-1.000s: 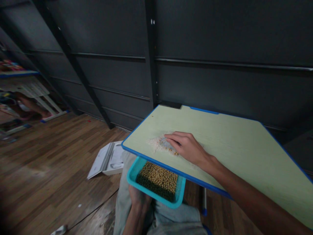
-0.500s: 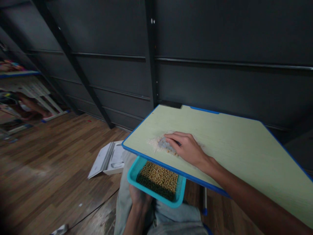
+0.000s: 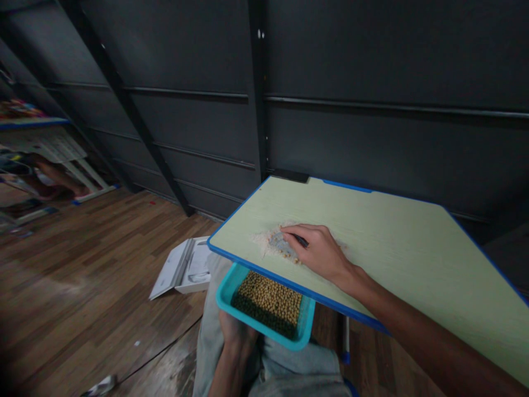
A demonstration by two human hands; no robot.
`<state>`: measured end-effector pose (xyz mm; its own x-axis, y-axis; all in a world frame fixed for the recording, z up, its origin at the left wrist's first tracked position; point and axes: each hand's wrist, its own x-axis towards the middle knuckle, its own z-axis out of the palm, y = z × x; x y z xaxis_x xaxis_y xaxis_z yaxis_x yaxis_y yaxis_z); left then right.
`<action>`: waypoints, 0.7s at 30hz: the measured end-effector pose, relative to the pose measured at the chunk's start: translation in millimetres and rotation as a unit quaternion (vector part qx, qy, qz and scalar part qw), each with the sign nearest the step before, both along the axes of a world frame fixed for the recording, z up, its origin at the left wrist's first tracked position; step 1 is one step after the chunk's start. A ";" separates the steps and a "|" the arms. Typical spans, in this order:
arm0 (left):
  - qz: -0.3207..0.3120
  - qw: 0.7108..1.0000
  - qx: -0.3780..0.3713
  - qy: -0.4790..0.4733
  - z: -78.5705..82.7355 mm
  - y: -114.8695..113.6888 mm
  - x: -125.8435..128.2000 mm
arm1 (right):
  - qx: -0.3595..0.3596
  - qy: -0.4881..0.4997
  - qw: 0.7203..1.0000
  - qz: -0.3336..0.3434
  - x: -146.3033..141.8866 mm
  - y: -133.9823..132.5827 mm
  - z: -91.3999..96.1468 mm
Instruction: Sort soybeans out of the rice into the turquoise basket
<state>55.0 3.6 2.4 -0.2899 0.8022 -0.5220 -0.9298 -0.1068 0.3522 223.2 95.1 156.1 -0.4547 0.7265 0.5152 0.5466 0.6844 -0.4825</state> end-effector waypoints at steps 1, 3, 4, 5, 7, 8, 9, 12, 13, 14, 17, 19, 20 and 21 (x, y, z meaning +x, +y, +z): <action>-0.002 1.000 0.001 0.002 -0.7 0.1 0.0 | -0.002 0.004 1.000 -0.003 -0.2 -0.3 -0.1; -0.004 1.000 0.009 0.003 -2.6 0.5 -0.2 | -0.003 0.012 1.000 -0.006 -0.4 -0.8 -0.2; -0.005 1.000 0.017 0.002 -3.5 0.6 -0.3 | -0.002 0.014 1.000 -0.006 -0.5 -1.1 -0.3; -0.008 1.000 0.023 0.000 -4.3 0.8 -0.5 | -0.003 0.015 1.000 -0.005 -0.4 -1.3 -0.4; -0.014 0.999 0.029 -0.002 -5.2 0.8 -0.7 | -0.004 0.015 1.000 -0.004 -0.3 -1.6 -0.7; -0.017 0.999 0.031 -0.002 -5.3 0.8 -0.8 | -0.006 0.015 1.000 -0.004 -0.3 -1.7 -0.8; -0.018 0.999 0.032 -0.002 -5.1 0.6 -0.8 | -0.006 0.015 1.000 -0.004 -0.2 -1.7 -1.0; -0.015 0.999 0.032 0.000 -4.1 0.1 -0.8 | -0.006 0.015 1.000 -0.005 -0.4 -1.8 -1.4; -0.014 0.999 0.032 0.000 -3.8 0.0 -0.9 | -0.006 0.015 1.000 -0.004 -0.5 -1.9 -1.6; -0.015 0.999 0.031 0.000 -3.7 -0.1 -0.9 | -0.006 0.015 1.000 -0.003 -0.6 -1.9 -1.7; -0.023 0.999 0.034 0.001 -4.6 -0.3 -1.3 | -0.004 0.015 1.000 0.001 -0.8 -2.2 -2.2; -0.027 0.999 0.036 0.003 -5.4 -0.5 -1.5 | -0.003 0.014 1.000 0.004 -1.0 -2.6 -2.4; -0.027 0.999 0.034 0.004 -5.7 -0.5 -1.6 | -0.003 0.013 1.000 0.004 -1.1 -2.9 -2.3; -0.026 0.999 0.032 0.004 -5.9 -0.5 -1.5 | -0.005 0.012 1.000 0.005 -1.2 -3.2 -2.1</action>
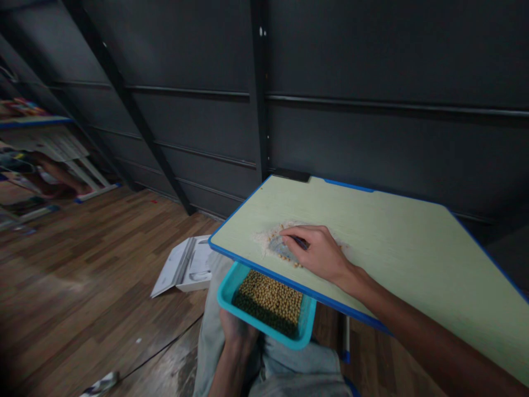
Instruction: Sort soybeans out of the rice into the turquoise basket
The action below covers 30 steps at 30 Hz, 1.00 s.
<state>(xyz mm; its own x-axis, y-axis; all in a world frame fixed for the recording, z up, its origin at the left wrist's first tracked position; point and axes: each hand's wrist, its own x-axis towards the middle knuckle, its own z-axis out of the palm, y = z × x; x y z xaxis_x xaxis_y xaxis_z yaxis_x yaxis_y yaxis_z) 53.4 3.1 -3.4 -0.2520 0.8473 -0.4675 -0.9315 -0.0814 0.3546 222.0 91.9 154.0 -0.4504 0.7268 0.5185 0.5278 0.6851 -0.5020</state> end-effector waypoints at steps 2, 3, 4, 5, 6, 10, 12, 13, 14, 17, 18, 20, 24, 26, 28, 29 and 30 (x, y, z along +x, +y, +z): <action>0.003 1.000 -0.005 -0.003 0.3 0.2 0.2 | -0.004 -0.003 1.000 0.002 -0.5 -0.8 0.8; 0.003 1.000 -0.004 -0.006 0.6 0.4 0.3 | -0.006 -0.004 1.000 0.005 -0.8 -1.2 1.3; 0.002 1.000 -0.001 -0.009 1.0 0.6 0.5 | -0.008 -0.006 1.000 0.008 -1.1 -1.7 1.8; 0.001 1.000 0.004 -0.012 1.3 0.8 0.6 | -0.010 -0.006 1.000 0.012 -1.5 -2.2 2.2; 0.000 1.000 0.009 -0.013 1.6 1.0 0.8 | -0.011 -0.006 1.000 0.016 -1.8 -2.7 2.6; 0.004 1.000 0.007 -0.009 1.3 1.2 1.2 | -0.016 -0.001 1.000 0.026 -3.0 -4.3 3.4; 0.010 1.000 -0.002 -0.007 0.3 1.4 1.3 | -0.019 0.000 0.999 0.028 -3.4 -4.9 3.8; 0.011 1.000 -0.003 -0.009 -0.2 1.5 1.2 | -0.021 -0.001 0.999 0.029 -3.5 -5.1 4.0; 0.009 1.000 0.001 -0.012 -0.7 1.8 1.1 | -0.023 -0.002 0.999 0.031 -3.6 -5.3 4.2; -0.003 1.000 0.018 -0.017 -2.4 2.4 0.5 | -0.025 -0.003 0.999 0.035 -3.9 -5.9 4.4; -0.006 1.000 0.019 -0.016 -3.0 2.5 0.3 | -0.024 -0.003 0.999 0.036 -4.0 -6.2 4.4; -0.005 1.000 0.013 -0.011 -4.2 2.3 0.0 | -0.023 -0.004 0.999 0.038 -4.2 -6.7 4.5; -0.002 1.000 0.005 -0.005 -4.5 0.8 0.2 | -0.024 -0.008 0.999 0.044 -4.7 -7.9 5.0; -0.006 1.000 0.008 -0.002 -3.1 0.0 0.5 | -0.025 -0.009 0.998 0.048 -4.8 -8.2 5.2; -0.008 1.000 0.011 -0.001 -1.2 -0.4 0.7 | -0.028 -0.008 0.998 0.052 -4.9 -8.1 5.2; -0.010 1.000 0.013 -0.002 -0.2 -0.5 0.8 | -0.030 -0.008 0.998 0.054 -4.9 -8.1 5.1; -0.010 1.000 0.014 -0.004 0.6 -0.6 0.8 | -0.032 -0.007 0.998 0.054 -5.1 -8.0 5.0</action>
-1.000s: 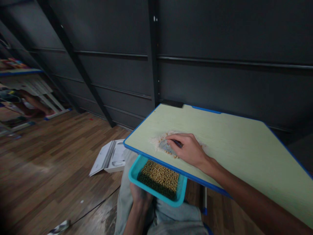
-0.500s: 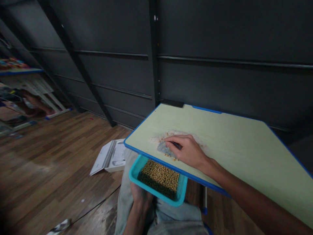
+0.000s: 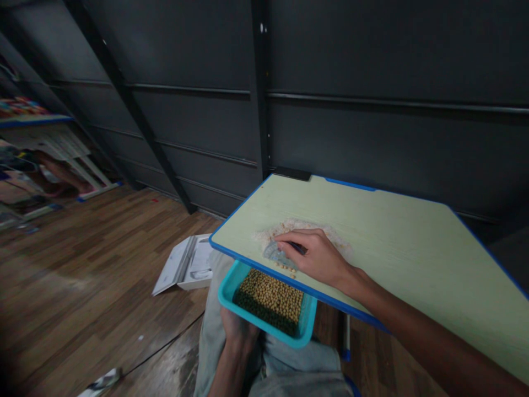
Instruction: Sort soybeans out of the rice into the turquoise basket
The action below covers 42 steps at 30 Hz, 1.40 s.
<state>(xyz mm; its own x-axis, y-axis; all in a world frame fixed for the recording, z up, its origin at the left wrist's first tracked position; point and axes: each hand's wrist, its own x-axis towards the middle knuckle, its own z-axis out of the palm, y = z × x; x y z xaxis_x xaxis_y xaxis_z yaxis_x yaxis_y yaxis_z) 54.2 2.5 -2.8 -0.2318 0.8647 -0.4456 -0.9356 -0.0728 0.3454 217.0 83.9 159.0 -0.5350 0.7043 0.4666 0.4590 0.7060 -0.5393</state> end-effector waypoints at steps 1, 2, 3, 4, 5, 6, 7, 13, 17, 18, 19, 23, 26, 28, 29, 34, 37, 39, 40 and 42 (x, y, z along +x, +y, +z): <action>0.001 1.000 0.002 -0.003 0.7 0.0 0.0 | -0.001 0.001 1.000 0.001 -0.1 0.1 -0.1; 0.001 1.000 0.005 -0.006 1.2 0.0 0.0 | -0.002 0.002 1.000 0.001 -0.3 0.1 -0.3; 0.001 1.000 0.008 -0.009 1.6 0.0 0.0 | -0.004 0.003 1.000 0.001 -0.4 0.1 -0.5; 0.001 1.000 0.010 -0.012 1.8 0.0 0.0 | -0.005 0.004 1.000 0.001 -0.6 0.0 -0.7; 0.000 1.000 0.013 -0.014 1.9 0.1 0.1 | -0.007 0.005 1.000 0.001 -0.7 -0.1 -0.8; -0.001 1.000 0.015 -0.014 1.8 0.3 0.3 | -0.009 0.005 1.000 0.001 -0.7 -0.2 -1.0; -0.003 1.000 0.018 -0.013 1.6 0.5 0.5 | -0.010 0.005 1.000 0.000 -0.8 -0.4 -1.2; -0.004 0.999 0.040 -0.010 -3.5 3.0 1.4 | -0.010 0.000 1.000 0.006 -1.2 -1.3 -1.5; -0.007 0.999 0.035 -0.002 -5.6 2.6 0.7 | -0.018 -0.004 1.000 0.009 -1.3 -2.2 -0.6; -0.006 0.999 0.033 -0.001 -5.7 2.3 0.5 | -0.020 -0.004 1.000 0.009 -1.2 -2.3 -0.5; -0.007 0.999 0.033 -0.001 -5.8 2.1 0.4 | -0.021 -0.004 1.000 0.009 -1.1 -2.3 -0.3; -0.008 0.999 0.032 -0.002 -5.8 2.0 0.5 | -0.027 -0.004 1.000 0.012 -0.7 -1.6 -0.6; -0.009 0.999 0.030 -0.001 -5.5 2.7 0.7 | -0.034 -0.001 0.999 0.009 -1.0 -1.7 -1.0; -0.011 0.999 0.033 0.000 -5.4 3.3 0.8 | -0.035 0.001 0.999 0.009 -1.5 -2.2 -0.9; -0.012 0.999 0.033 0.003 -5.5 3.5 0.9 | -0.035 0.001 0.999 0.010 -1.8 -2.6 -0.8; -0.006 1.000 0.024 0.017 -6.0 3.5 1.5 | -0.039 0.002 0.999 0.011 -2.6 -3.6 -0.4; -0.002 0.999 0.029 0.015 -3.3 2.6 1.9 | -0.040 0.003 0.999 0.010 -2.4 -3.9 -0.5; -0.003 0.999 0.034 0.009 -0.3 1.8 2.1 | -0.040 0.001 0.999 0.010 -2.2 -4.0 -0.5; -0.005 0.999 0.036 0.005 1.1 1.5 2.2 | -0.039 0.000 0.999 0.011 -2.1 -4.0 -0.4; -0.008 0.999 0.036 -0.004 3.4 1.2 2.2 | -0.037 -0.001 0.999 0.013 -1.9 -4.0 -0.1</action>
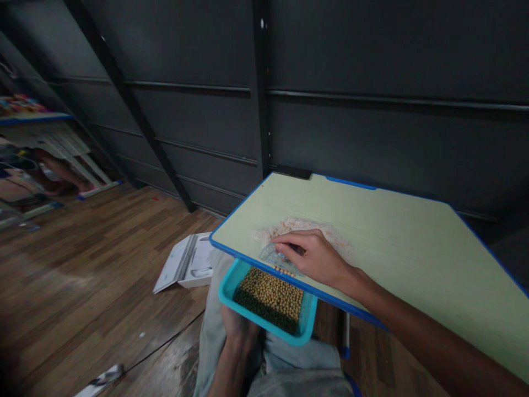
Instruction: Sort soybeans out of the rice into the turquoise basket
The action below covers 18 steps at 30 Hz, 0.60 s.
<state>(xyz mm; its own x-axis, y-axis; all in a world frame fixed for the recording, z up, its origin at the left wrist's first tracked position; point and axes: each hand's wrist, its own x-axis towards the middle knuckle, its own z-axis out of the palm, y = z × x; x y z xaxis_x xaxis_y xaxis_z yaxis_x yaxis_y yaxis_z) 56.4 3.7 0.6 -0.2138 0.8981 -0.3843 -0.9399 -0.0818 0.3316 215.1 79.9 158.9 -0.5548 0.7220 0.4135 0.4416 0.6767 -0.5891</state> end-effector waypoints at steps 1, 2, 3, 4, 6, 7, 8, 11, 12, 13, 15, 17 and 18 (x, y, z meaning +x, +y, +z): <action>0.000 1.000 -0.002 -0.003 0.9 0.0 -0.1 | 0.000 0.000 1.000 0.000 0.0 0.0 0.2; 0.002 1.000 -0.005 -0.003 1.6 0.0 -0.1 | 0.000 0.000 1.000 0.000 0.0 0.0 0.4; 0.005 1.000 -0.010 -0.002 2.2 0.2 -0.2 | -0.002 0.000 1.000 0.000 0.0 0.0 0.6; 0.007 1.000 -0.013 -0.001 2.8 0.3 -0.2 | -0.003 -0.001 1.000 0.000 0.0 -0.2 0.8; 0.009 1.000 -0.014 0.002 3.8 0.6 -0.1 | -0.007 -0.002 1.000 -0.001 -0.1 -0.5 1.2; 0.010 1.000 -0.013 0.005 4.2 0.8 0.0 | -0.008 -0.003 1.000 -0.001 -0.2 -0.7 1.3; 0.011 1.000 -0.012 0.007 4.7 0.8 0.1 | -0.009 -0.004 1.000 -0.001 -0.2 -0.9 1.4; 0.013 1.000 -0.016 0.016 5.4 0.6 0.4 | -0.008 -0.003 1.000 0.000 -0.4 -1.3 1.7; 0.010 1.000 -0.018 0.016 5.5 0.5 0.5 | -0.007 -0.002 1.000 0.000 -0.5 -1.3 1.8; 0.007 1.000 -0.017 0.014 5.4 0.4 0.4 | -0.007 -0.001 1.000 0.000 -0.6 -1.3 1.9; 0.003 1.000 -0.015 0.012 4.6 0.3 0.3 | -0.009 0.001 1.000 0.001 -0.9 -1.4 2.2; 0.004 1.000 -0.015 0.014 3.2 0.4 0.1 | -0.009 0.002 1.000 0.002 -1.1 -1.5 2.6; 0.007 1.000 -0.015 0.017 2.4 0.5 0.0 | -0.008 0.003 1.000 0.003 -1.2 -1.6 2.9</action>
<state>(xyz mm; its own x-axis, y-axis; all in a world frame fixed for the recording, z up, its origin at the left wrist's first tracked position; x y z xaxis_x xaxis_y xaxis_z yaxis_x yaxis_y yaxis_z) 56.4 4.2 3.0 -0.2391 0.8832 -0.4034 -0.9267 -0.0834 0.3665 213.9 78.3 161.8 -0.5569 0.7251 0.4051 0.4347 0.6700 -0.6018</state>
